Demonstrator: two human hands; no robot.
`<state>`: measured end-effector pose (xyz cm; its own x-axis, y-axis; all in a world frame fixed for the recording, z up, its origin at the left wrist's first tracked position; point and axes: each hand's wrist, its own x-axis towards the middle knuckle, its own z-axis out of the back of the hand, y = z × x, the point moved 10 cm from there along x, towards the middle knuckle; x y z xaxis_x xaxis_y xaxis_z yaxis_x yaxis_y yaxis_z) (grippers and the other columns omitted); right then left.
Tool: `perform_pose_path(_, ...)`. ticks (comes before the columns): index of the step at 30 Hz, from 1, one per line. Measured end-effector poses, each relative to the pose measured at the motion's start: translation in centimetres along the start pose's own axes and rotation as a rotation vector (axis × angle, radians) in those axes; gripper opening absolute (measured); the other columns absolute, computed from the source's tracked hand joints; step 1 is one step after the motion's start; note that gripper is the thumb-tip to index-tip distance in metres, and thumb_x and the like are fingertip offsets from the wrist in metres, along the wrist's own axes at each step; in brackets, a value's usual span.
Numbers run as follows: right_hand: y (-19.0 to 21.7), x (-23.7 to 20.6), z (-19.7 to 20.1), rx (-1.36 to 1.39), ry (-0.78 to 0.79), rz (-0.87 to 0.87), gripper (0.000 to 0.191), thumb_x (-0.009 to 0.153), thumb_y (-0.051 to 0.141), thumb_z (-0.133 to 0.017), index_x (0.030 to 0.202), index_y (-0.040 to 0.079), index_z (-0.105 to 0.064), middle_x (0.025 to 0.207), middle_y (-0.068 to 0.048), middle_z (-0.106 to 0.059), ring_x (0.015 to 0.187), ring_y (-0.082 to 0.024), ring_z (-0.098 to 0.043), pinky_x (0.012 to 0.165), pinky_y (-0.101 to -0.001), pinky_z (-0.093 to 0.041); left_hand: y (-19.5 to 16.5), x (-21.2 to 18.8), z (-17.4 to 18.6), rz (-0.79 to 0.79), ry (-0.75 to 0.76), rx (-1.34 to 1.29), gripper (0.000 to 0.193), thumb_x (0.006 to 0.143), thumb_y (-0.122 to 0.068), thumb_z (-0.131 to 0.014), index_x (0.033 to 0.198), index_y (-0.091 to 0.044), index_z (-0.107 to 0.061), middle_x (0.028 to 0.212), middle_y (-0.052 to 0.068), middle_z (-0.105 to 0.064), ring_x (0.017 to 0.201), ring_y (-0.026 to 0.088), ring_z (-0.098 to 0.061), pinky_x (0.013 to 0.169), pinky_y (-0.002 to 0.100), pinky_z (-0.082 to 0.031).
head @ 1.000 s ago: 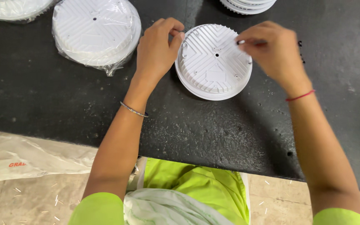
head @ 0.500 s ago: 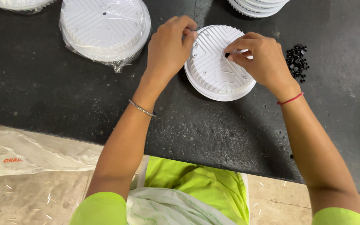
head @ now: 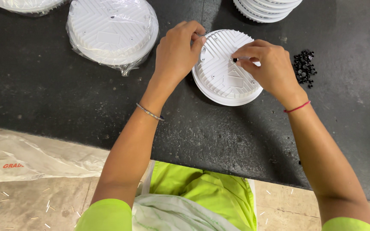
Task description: The person picks small black plastic fasteners from a pile on the workbench and threads them by hand onto the studs of round white plastic detector bases, turning each fastener to secure it. They flip and reposition the bases, stack completed bases with others, and start on the next base.
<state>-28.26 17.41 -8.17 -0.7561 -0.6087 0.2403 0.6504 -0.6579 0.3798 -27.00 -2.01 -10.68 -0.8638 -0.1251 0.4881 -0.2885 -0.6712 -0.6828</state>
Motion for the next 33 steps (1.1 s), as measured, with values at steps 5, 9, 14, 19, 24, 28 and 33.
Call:
perform_pose_path(5, 0.3, -0.3, 0.1, 0.013, -0.014, 0.008, 0.025, 0.091, 0.006, -0.077, 0.116, 0.011, -0.078, 0.115, -0.01, -0.073, 0.092, -0.027, -0.075, 0.076, -0.0369, -0.059, 0.2, -0.1, 0.0, 0.004, 0.003, 0.011, 0.01, 0.092, -0.019, -0.074, 0.098, -0.012, -0.069, 0.091, 0.002, -0.072, 0.08, 0.025, -0.074, 0.063, 0.041, -0.055)
perform_pose_path(9, 0.1, -0.3, 0.3, 0.059, -0.016, -0.028, 0.022, 0.094, 0.007, -0.076, 0.116, 0.009, -0.077, 0.113, -0.011, -0.073, 0.094, -0.026, -0.075, 0.078, -0.035, -0.06, 0.4, 0.0, -0.1, 0.023, 0.013, 0.009, 0.009, 0.093, -0.019, -0.073, 0.098, -0.012, -0.07, 0.092, 0.001, -0.072, 0.08, 0.024, -0.074, 0.064, 0.04, -0.055)
perform_pose_path(14, 0.0, -0.6, 0.7, 0.087, -0.049, -0.004, 0.017, 0.098, 0.005, -0.074, 0.114, 0.007, -0.077, 0.11, -0.011, -0.075, 0.093, -0.026, -0.075, 0.085, -0.0337, -0.062, 0.6, 0.0, 0.1, 0.004, -0.002, -0.001, 0.01, 0.093, -0.019, -0.073, 0.099, -0.012, -0.07, 0.092, 0.002, -0.072, 0.081, 0.024, -0.074, 0.066, 0.04, -0.056)
perform_pose_path(19, 0.1, -1.4, 0.8, 0.081, -0.071, 0.065, 0.021, 0.097, -0.001, -0.071, 0.116, 0.006, -0.077, 0.114, -0.011, -0.074, 0.096, -0.026, -0.075, 0.086, -0.0336, -0.062, 0.6, 0.0, -0.2, 0.004, 0.008, 0.004, 0.01, 0.095, -0.019, -0.073, 0.1, -0.012, -0.069, 0.092, 0.002, -0.072, 0.082, 0.024, -0.074, 0.066, 0.04, -0.055)
perform_pose_path(24, 0.4, -1.8, 0.8, 0.001, -0.087, 0.163, 0.026, 0.095, -0.004, -0.07, 0.117, 0.008, -0.078, 0.12, -0.011, -0.074, 0.098, -0.028, -0.074, 0.084, -0.0357, -0.059, 0.4, 0.0, -0.5, -0.006, 0.003, 0.016, 0.01, 0.094, -0.019, -0.073, 0.099, -0.012, -0.069, 0.091, 0.002, -0.072, 0.082, 0.024, -0.074, 0.065, 0.04, -0.055)
perform_pose_path(28, 0.2, -1.8, 0.6, -0.03, -0.053, 0.178, 0.028, 0.095, -0.004, -0.069, 0.117, 0.01, -0.078, 0.128, -0.009, -0.072, 0.106, -0.029, -0.071, 0.09, -0.0381, -0.057, 0.2, 0.1, -0.8, -0.024, 0.008, 0.019, 0.011, 0.094, -0.019, -0.074, 0.1, -0.011, -0.068, 0.091, 0.002, -0.072, 0.081, 0.024, -0.073, 0.065, 0.04, -0.055)
perform_pose_path(33, -0.2, -1.8, 0.6, -0.183, -0.027, 0.166, 0.031, 0.09, -0.003, -0.069, 0.113, 0.013, -0.08, 0.137, -0.004, -0.069, 0.126, -0.03, -0.06, 0.101, -0.0412, -0.052, 0.4, 0.5, -1.1, -0.015, 0.024, 0.012, 0.012, 0.094, -0.018, -0.074, 0.102, -0.011, -0.069, 0.091, 0.002, -0.073, 0.078, 0.023, -0.072, 0.066, 0.039, -0.055)
